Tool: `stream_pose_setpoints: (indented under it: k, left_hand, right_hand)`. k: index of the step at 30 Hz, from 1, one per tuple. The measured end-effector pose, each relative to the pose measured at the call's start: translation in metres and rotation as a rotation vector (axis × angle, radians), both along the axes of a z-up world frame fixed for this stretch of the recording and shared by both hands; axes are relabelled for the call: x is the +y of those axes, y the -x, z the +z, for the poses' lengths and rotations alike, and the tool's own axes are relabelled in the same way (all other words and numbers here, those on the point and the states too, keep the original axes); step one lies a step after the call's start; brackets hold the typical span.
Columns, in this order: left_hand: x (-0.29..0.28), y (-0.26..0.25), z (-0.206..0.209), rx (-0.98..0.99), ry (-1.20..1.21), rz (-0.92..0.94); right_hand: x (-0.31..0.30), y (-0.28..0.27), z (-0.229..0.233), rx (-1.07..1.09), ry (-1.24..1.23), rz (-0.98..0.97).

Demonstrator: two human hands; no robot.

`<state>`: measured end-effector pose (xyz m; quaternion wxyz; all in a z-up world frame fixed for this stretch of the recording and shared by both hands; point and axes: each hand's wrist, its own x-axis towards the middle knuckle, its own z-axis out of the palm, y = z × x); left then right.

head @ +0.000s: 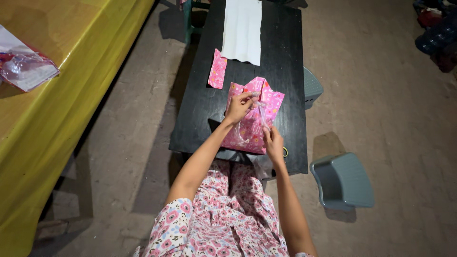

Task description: The person ties a pink gift bag with a clear ribbon, folding the top flaps and forming a bow. They adjust the ribbon loops and tails repeatedly to tighten and center the knot on the bag.

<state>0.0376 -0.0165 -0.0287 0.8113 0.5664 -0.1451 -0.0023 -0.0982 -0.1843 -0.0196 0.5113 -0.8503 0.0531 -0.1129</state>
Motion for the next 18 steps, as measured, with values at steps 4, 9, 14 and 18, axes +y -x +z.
stream_pose_setpoints:
  k: [4, 9, 14, 18]
  left_hand:
    - [0.001, -0.001, -0.005, -0.074, -0.005, 0.055]
    - [0.004, 0.002, -0.004, -0.091, -0.001, 0.117]
    - [0.001, 0.009, 0.001, -0.047, -0.011, 0.104]
    - [0.002, 0.011, 0.014, -0.023, 0.059, -0.033]
  right_hand:
    - [-0.021, -0.005, -0.015, 0.008, 0.286, -0.017]
    - [-0.031, -0.010, -0.011, 0.135, 0.259, -0.045]
    - [-0.032, -0.010, -0.006, 0.172, 0.240, -0.046]
    - [-0.030, -0.015, -0.011, 0.018, 0.276, -0.005]
